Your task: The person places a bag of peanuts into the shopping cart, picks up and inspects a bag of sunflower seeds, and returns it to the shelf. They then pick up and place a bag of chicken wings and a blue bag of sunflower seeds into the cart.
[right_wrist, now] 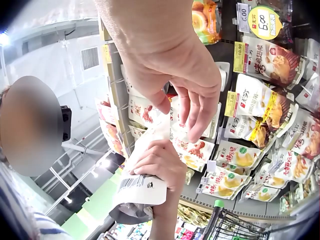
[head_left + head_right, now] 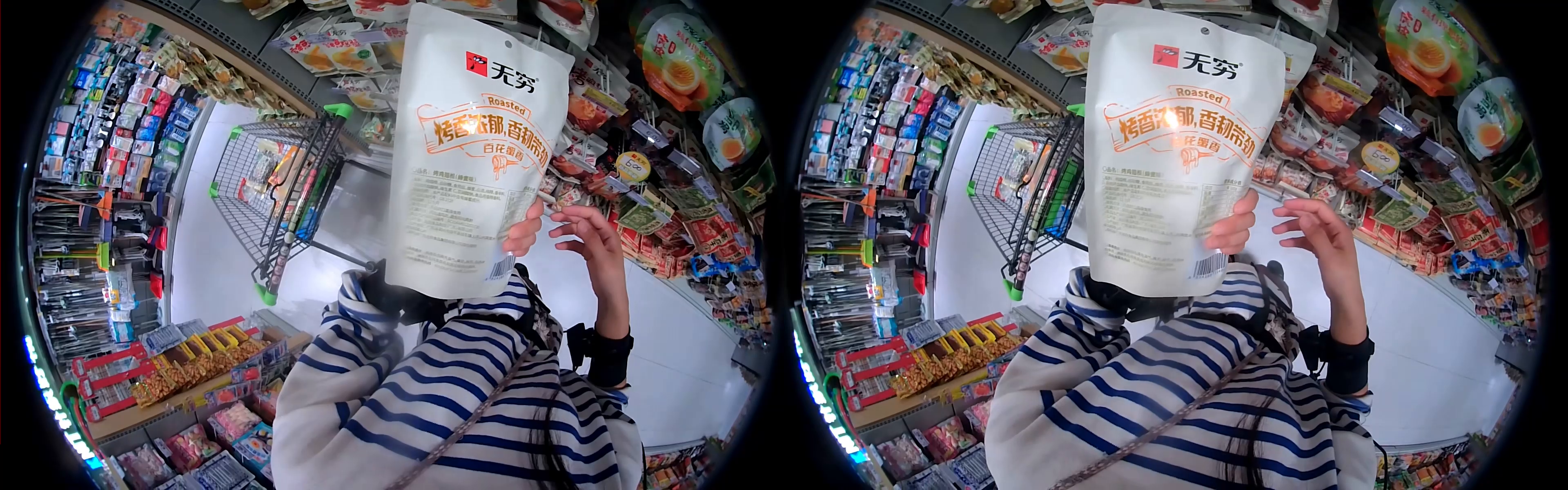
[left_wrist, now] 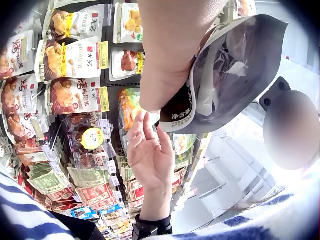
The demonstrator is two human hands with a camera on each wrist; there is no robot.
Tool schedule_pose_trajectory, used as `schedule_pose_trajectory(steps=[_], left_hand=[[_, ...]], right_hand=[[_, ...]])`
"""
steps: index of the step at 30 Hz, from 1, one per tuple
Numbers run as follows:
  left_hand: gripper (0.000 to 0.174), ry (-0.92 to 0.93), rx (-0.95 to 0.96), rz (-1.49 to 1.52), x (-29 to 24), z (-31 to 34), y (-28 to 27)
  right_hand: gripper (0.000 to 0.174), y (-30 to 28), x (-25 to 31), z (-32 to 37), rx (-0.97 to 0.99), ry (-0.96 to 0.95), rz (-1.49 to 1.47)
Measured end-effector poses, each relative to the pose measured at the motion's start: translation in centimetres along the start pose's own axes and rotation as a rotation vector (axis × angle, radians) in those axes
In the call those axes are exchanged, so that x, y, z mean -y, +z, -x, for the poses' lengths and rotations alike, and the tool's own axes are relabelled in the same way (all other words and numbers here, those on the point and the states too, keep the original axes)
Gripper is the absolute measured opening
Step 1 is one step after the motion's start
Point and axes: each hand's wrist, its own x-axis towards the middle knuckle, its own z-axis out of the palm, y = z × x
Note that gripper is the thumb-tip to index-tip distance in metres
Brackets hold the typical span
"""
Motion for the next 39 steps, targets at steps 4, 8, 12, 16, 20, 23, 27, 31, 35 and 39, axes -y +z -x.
schedule_pose_trajectory(steps=[4, 8, 12, 16, 20, 23, 27, 31, 35, 39], left_hand=[[0.051, -0.014, 0.031, 0.029, -0.1, -0.2, -1.3], [0.051, -0.01, 0.023, 0.03, -0.1, -0.2, -1.4], [0.049, -0.027, 0.062, 0.036, -0.1, -0.3, -1.9], [0.048, -0.013, 0.058, 0.032, -0.1, -0.2, -1.1], [0.047, 0.026, 0.01, 0.027, 0.2, 0.1, -0.7], [0.046, 0.025, -0.017, -0.046, -0.2, 0.0, -0.9], [0.031, 0.318, -0.562, -0.622, -0.8, -0.3, -2.7], [0.027, 0.502, -0.9, -1.279, -2.6, -0.2, -8.3], [0.028, 0.532, -0.943, -1.447, -2.9, 0.6, -8.0], [0.029, 0.533, -0.989, -1.396, -2.8, 1.1, -8.4]], right_hand=[[0.027, -0.1, 0.0, 0.0, -0.005, 0.004, -0.004], [0.027, -0.2, -0.1, 0.0, -0.003, -0.004, -0.002], [0.027, -0.3, -0.1, 0.0, -0.008, -0.002, 0.005], [0.028, -0.3, -0.1, 0.0, -0.006, -0.004, 0.001], [0.027, -0.4, -0.2, 0.0, -0.005, -0.004, -0.006], [0.027, -0.4, -0.2, 0.1, -0.004, -0.009, -0.013], [0.03, -0.4, 0.0, 0.1, -0.007, -0.043, -0.023], [0.04, -1.0, -0.2, 0.0, -0.047, -0.102, -0.077], [0.043, -1.3, -0.4, -0.3, -0.074, -0.111, -0.112], [0.042, -1.4, -0.6, -0.4, -0.077, -0.105, -0.089]])
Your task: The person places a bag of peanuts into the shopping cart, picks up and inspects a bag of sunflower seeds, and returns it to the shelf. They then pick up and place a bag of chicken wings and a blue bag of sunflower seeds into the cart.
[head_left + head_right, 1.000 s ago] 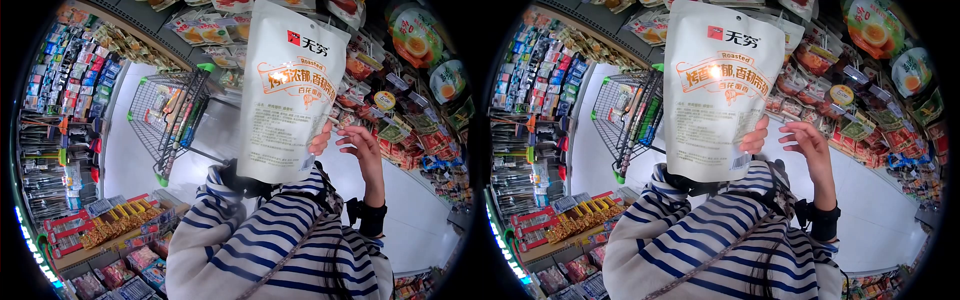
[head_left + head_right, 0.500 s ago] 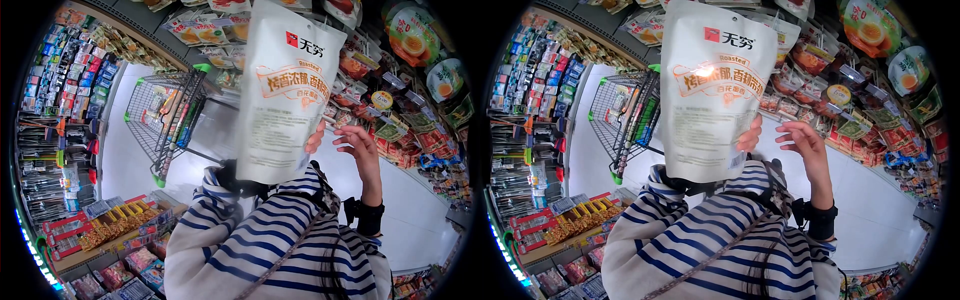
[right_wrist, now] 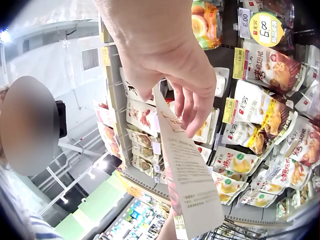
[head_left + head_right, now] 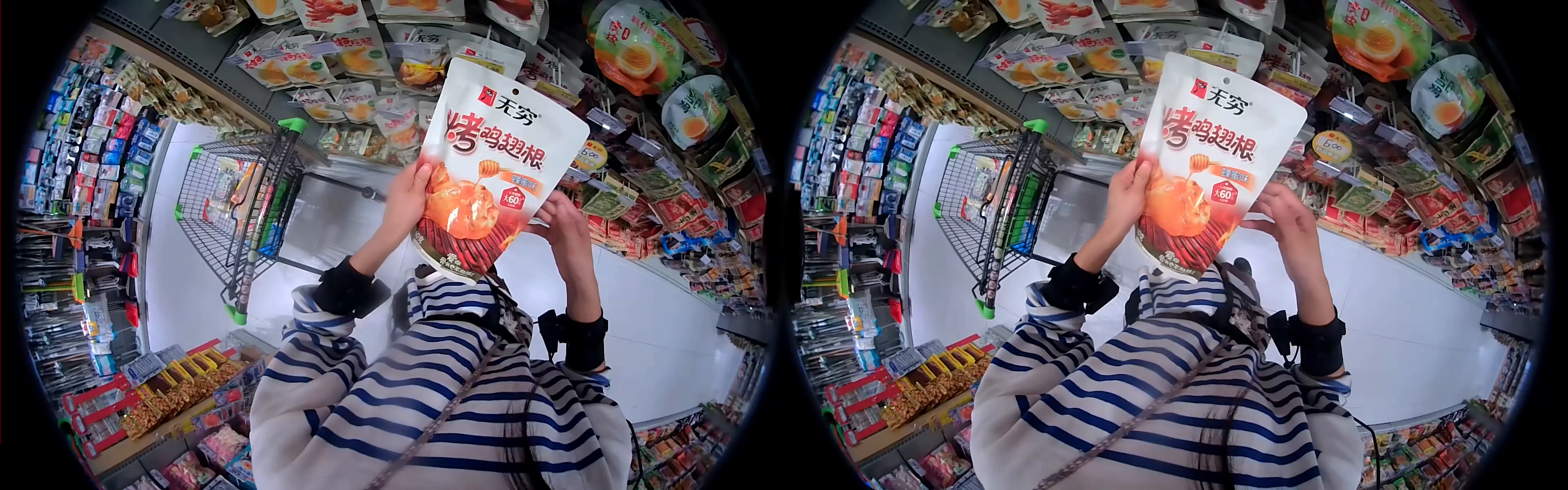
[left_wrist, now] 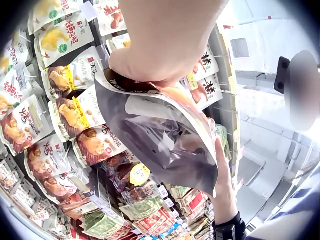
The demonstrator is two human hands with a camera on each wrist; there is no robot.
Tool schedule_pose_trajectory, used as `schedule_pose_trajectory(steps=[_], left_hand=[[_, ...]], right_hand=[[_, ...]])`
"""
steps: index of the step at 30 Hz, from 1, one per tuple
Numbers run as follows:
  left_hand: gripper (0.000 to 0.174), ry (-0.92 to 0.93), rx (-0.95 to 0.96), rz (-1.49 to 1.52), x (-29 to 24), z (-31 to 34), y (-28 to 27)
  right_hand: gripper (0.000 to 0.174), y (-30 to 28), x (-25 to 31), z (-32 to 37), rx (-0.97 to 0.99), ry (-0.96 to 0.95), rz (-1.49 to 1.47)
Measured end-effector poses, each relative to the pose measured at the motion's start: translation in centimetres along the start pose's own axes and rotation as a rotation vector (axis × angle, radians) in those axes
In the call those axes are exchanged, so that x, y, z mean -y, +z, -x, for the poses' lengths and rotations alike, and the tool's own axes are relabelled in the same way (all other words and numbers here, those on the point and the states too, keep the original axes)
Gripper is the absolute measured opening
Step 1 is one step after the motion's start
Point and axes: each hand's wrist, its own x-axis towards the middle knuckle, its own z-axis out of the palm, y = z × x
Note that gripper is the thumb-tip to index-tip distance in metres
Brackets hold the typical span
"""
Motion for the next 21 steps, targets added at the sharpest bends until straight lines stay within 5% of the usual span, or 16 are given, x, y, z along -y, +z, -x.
schedule_pose_trajectory(steps=[21], left_hand=[[0.026, 0.094, 0.005, -0.087, -0.4, 0.9, -2.0]], right_hand=[[0.027, 0.7, 0.0, -0.4, -0.036, 0.075, 0.054]])
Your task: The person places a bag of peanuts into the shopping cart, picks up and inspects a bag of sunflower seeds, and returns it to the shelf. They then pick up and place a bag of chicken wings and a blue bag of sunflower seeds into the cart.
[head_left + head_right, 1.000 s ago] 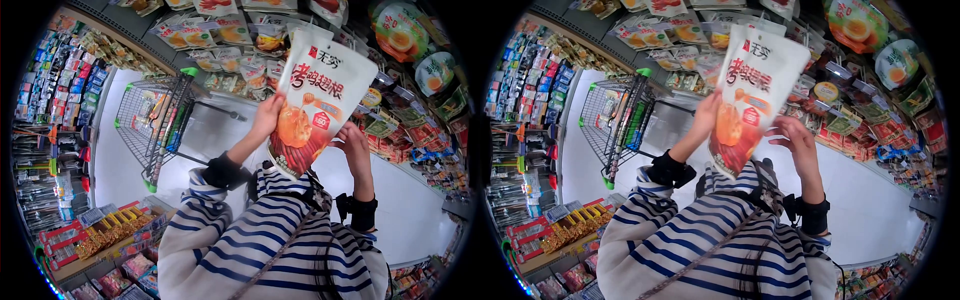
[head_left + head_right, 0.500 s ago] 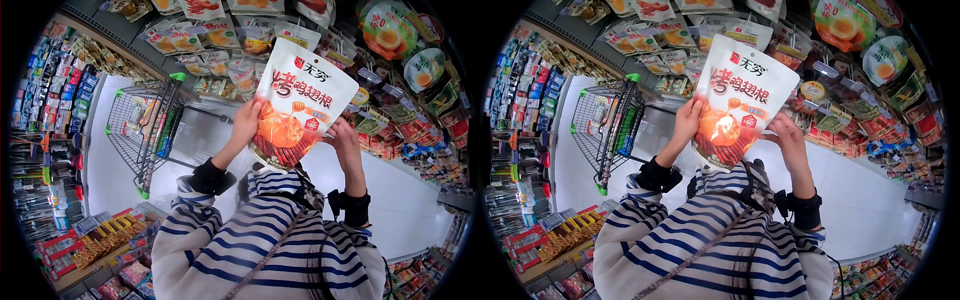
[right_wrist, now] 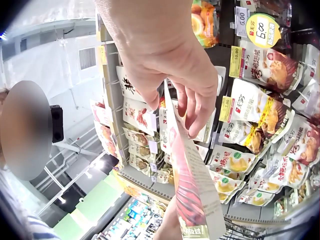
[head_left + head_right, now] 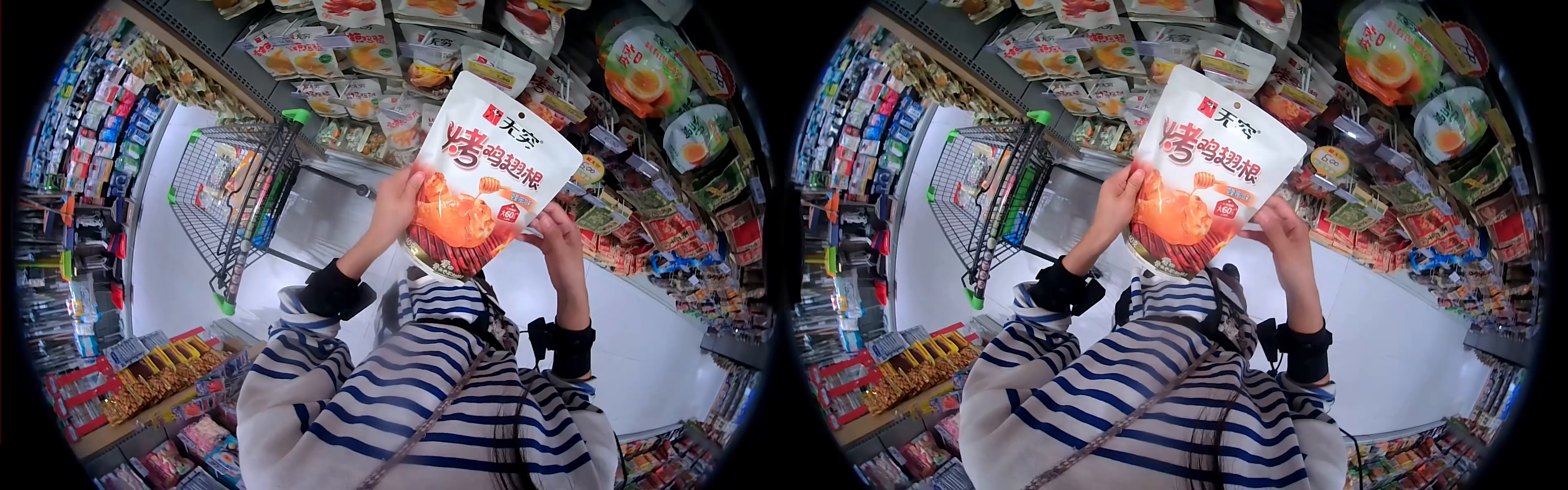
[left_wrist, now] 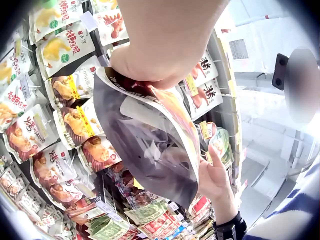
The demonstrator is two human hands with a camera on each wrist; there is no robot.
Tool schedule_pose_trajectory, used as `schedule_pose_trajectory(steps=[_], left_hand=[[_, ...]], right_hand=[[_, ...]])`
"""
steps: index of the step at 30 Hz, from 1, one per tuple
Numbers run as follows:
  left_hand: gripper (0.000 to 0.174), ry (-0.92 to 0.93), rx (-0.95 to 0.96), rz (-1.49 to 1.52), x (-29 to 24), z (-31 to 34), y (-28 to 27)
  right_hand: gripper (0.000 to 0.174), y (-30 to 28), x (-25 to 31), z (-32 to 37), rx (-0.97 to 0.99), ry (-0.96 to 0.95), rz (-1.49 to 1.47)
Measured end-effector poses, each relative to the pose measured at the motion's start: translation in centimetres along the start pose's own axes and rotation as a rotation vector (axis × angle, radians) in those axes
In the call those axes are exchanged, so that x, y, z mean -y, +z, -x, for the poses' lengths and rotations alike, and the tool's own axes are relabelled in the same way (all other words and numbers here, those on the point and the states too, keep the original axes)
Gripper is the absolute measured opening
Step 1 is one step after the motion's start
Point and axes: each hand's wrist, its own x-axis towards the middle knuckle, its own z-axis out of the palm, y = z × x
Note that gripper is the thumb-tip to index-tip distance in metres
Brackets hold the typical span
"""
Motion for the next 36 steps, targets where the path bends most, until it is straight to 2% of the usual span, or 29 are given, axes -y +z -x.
schedule_pose_trajectory(steps=[3, 9, 13, 14, 16, 18, 21, 24, 28, 31, 36], left_hand=[[0.029, -0.047, 0.014, 0.053, 0.2, 0.4, -0.1], [0.029, -0.055, -0.132, 0.148, 0.7, 1.1, 0.2], [0.03, -0.143, -0.136, 0.17, -0.8, 2.1, 0.5], [0.031, -0.19, -0.136, 0.182, -1.4, 2.4, 0.9], [0.032, -0.25, -0.16, 0.266, -2.4, 3.2, 1.2], [0.033, -0.274, -0.177, 0.408, -2.8, 3.9, 2.1], [0.033, -0.135, -0.243, 0.467, -1.9, 4.3, 3.2], [0.033, -0.264, -0.284, 0.497, -3.5, 5.9, 3.6], [0.033, -0.427, -0.241, 0.501, -4.0, 8.8, 3.0], [0.035, -0.32, -0.309, 0.518, -2.3, 10.9, 3.0], [0.035, -0.214, -0.34, 0.582, -2.5, 14.6, 1.2]], right_hand=[[0.027, 0.3, -1.3, 0.0, 0.037, 0.045, -0.008], [0.035, 1.1, -2.0, 0.0, 0.167, 0.163, -0.002], [0.037, 1.2, -1.8, 0.3, 0.249, 0.188, 0.04], [0.044, 1.0, -2.0, 0.3, 0.267, 0.194, -0.002], [0.052, 1.1, -2.6, 0.2, 0.295, 0.006, 0.02], [0.06, 0.9, -2.4, 0.6, 0.288, 0.096, 0.052], [0.058, -0.5, -3.5, 0.7, 0.283, 0.187, 0.093], [0.055, -1.6, -4.5, 0.2, 0.287, 0.205, 0.035], [0.052, -1.5, -5.1, -0.2, 0.329, 0.215, -0.08], [0.054, -1.4, -6.5, -0.7, 0.374, 0.266, -0.06], [0.057, 1.4, -7.7, -0.8, 0.452, 0.279, -0.07]])
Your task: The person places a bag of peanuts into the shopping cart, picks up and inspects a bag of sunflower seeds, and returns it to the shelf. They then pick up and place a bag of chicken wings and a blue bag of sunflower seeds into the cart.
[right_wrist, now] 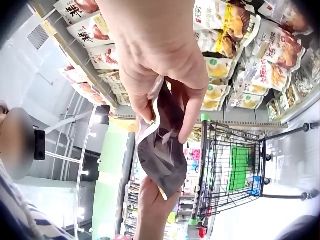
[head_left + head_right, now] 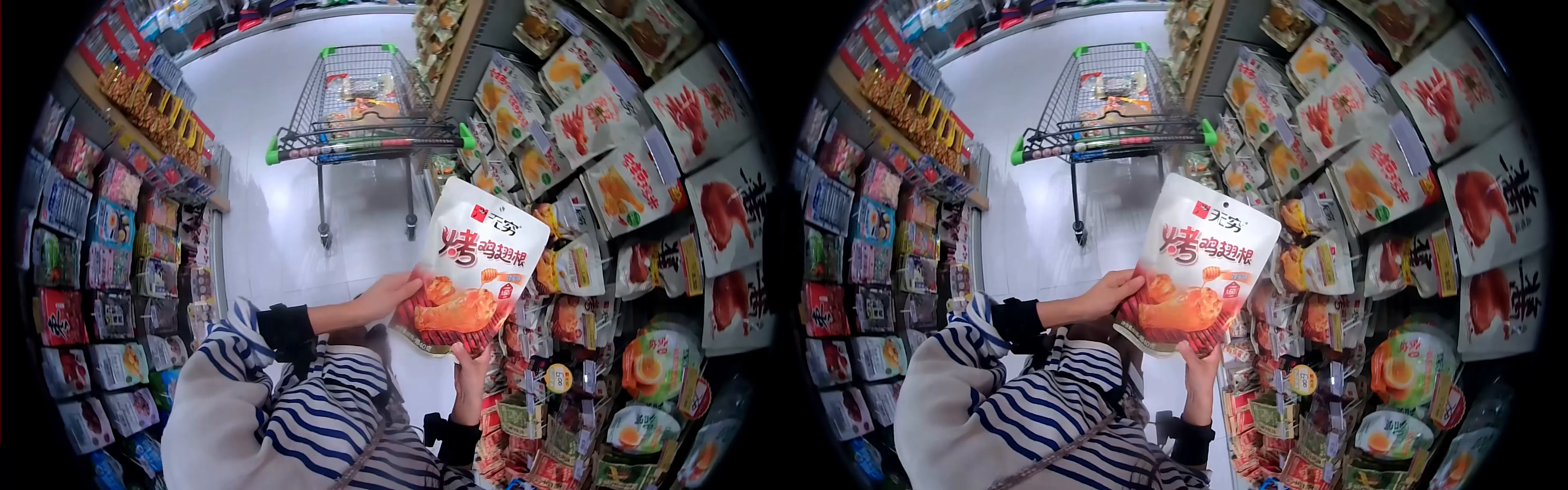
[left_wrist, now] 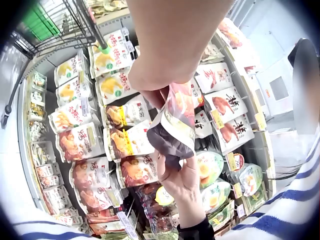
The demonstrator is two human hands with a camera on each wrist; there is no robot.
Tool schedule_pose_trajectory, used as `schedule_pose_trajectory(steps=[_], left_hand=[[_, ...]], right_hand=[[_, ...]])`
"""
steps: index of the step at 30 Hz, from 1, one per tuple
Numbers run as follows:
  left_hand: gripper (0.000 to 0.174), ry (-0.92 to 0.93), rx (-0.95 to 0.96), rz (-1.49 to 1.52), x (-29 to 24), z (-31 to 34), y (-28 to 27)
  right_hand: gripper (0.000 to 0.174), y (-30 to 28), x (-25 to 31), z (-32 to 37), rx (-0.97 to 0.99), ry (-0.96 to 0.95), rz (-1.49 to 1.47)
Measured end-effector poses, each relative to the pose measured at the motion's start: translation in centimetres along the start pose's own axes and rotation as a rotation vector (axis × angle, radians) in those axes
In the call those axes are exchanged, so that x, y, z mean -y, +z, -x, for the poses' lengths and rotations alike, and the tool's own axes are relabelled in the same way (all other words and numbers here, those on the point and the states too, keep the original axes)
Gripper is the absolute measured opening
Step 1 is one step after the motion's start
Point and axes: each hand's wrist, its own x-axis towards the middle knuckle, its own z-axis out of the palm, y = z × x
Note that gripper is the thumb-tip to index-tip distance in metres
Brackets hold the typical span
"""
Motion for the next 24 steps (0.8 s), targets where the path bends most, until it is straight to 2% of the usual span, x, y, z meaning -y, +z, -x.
schedule_pose_trajectory(steps=[4, 7, 10, 11, 14, 16, 19, 24], left_hand=[[0.033, 0.035, -0.015, -0.046, -2.0, 2.1, -2.4], [0.031, 0.154, -0.066, -0.124, -4.1, 3.9, -4.2], [0.022, 0.11, -0.112, -0.008, -7.1, 6.2, -7.2], [0.023, 0.154, -0.067, 0.048, -7.7, 6.9, -8.7], [0.024, 0.2, -0.096, 0.014, -8.9, 9.6, -14.2], [0.023, 0.195, -0.184, -0.026, -10.2, 11.9, -18.1], [0.023, 0.206, -0.3, -0.022, -11.2, 15.2, -24.3], [0.022, 0.178, -0.478, -0.007, -12.3, 19.3, -32.9]], right_hand=[[0.059, 3.3, 0.0, -1.2, 0.068, -0.017, -0.084], [0.062, 5.2, -0.4, -2.4, 0.102, -0.002, -0.099], [0.064, 8.8, -0.6, -3.6, 0.158, -0.019, -0.228], [0.067, 10.0, -1.0, -4.0, 0.175, -0.035, -0.27], [0.071, 14.7, -1.4, -5.0, 0.272, -0.051, -0.38], [0.066, 16.2, -3.5, -7.0, 0.233, -0.137, -0.327], [0.064, 22.0, -4.0, -8.0, 0.305, -0.127, -0.477], [0.064, 29.1, -4.8, -10.6, 0.287, -0.134, -0.461]])
